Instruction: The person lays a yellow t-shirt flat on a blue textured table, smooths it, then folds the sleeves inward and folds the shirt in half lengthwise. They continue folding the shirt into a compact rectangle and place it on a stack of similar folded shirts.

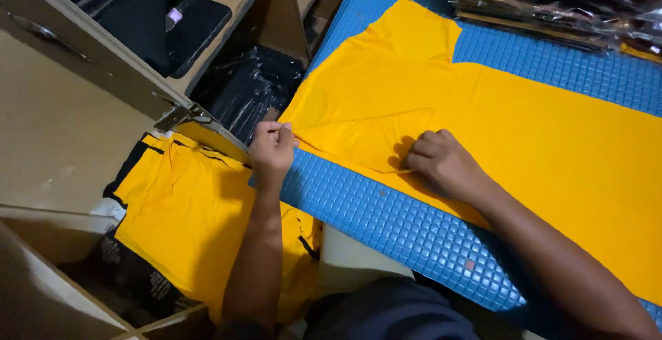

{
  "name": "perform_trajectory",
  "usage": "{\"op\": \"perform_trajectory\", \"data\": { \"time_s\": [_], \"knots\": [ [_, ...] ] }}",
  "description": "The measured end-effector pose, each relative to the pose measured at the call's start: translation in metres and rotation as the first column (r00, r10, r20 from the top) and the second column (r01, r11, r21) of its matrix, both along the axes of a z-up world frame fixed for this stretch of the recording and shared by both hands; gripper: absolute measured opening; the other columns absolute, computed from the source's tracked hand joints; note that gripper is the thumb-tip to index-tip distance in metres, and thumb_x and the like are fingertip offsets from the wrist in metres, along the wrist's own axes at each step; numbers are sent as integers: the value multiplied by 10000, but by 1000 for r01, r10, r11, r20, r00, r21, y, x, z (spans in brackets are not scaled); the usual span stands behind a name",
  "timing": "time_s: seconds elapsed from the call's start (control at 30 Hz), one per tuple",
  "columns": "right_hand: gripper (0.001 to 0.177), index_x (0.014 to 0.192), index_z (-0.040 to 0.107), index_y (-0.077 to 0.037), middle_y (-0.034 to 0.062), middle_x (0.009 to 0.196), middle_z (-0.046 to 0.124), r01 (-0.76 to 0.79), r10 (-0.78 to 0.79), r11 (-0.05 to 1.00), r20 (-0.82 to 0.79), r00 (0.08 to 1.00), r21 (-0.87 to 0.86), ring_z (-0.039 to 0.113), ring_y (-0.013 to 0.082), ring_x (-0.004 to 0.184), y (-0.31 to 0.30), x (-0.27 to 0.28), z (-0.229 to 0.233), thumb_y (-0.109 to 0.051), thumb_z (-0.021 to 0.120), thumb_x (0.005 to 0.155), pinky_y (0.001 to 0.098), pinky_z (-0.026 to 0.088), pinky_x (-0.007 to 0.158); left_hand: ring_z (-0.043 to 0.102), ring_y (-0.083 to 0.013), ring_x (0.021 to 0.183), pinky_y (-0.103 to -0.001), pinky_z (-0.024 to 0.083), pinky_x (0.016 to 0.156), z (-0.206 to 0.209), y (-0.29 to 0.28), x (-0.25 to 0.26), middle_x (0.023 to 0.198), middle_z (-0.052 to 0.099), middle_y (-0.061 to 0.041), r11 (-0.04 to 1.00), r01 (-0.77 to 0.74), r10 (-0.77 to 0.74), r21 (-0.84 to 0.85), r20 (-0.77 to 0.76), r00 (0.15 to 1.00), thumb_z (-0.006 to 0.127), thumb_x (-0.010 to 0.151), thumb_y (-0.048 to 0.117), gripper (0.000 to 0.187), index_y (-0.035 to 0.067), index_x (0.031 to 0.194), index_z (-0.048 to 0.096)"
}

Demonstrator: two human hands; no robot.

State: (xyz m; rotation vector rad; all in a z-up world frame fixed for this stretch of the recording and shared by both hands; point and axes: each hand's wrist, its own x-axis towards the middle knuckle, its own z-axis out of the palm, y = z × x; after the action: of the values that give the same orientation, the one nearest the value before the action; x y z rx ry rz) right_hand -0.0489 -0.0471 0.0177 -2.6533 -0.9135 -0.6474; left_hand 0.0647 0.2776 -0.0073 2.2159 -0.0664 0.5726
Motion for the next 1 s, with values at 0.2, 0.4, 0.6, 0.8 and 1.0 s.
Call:
{"op": "perform_trajectory", "data": {
  "time_s": [0.2,0.4,0.6,0.8,1.0],
  "knots": [
    [104,824,695,-173,3,810,626,-31,30,999,24,999,18,633,239,845,2,-16,5,-183,798,816,365,460,713,699,-164,537,-270,559,611,-10,-6,1,564,699,59,997,-39,28,66,155,987,719,918,102,40,124,896,694],
    [98,823,702,-170,19,809,592,-54,51,997,53,997,49,609,236,815,3,-22,5,-205,732,910,357,444,687,712,-169,563,-248,565,592,-10,-5,-3,649,732,14,998,0,-15,65,241,970,736,918,65,50,105,921,706],
    [173,797,668,-135,40,804,567,-58,57,998,133,989,5,583,268,784,4,-25,15,-226,700,941,384,429,672,725,-180,563,-263,572,540,-13,-4,-2,665,740,-48,996,86,-85,10,317,945,749,911,5,59,42,928,707],
    [176,788,730,-167,16,798,562,-91,98,993,103,990,-69,559,243,789,3,-30,13,-304,684,890,387,422,700,738,-174,604,-253,603,540,-17,-4,0,746,760,-93,990,109,-85,-90,236,968,717,936,-12,35,-4,971,719],
    [306,845,765,-120,39,724,573,-169,168,985,-39,985,-21,581,253,729,-1,-32,21,-346,561,878,384,443,647,750,-199,658,-254,604,580,-14,-6,-8,815,763,-124,991,108,-85,-77,255,963,730,960,-5,70,-17,1029,725]
  ]
}}
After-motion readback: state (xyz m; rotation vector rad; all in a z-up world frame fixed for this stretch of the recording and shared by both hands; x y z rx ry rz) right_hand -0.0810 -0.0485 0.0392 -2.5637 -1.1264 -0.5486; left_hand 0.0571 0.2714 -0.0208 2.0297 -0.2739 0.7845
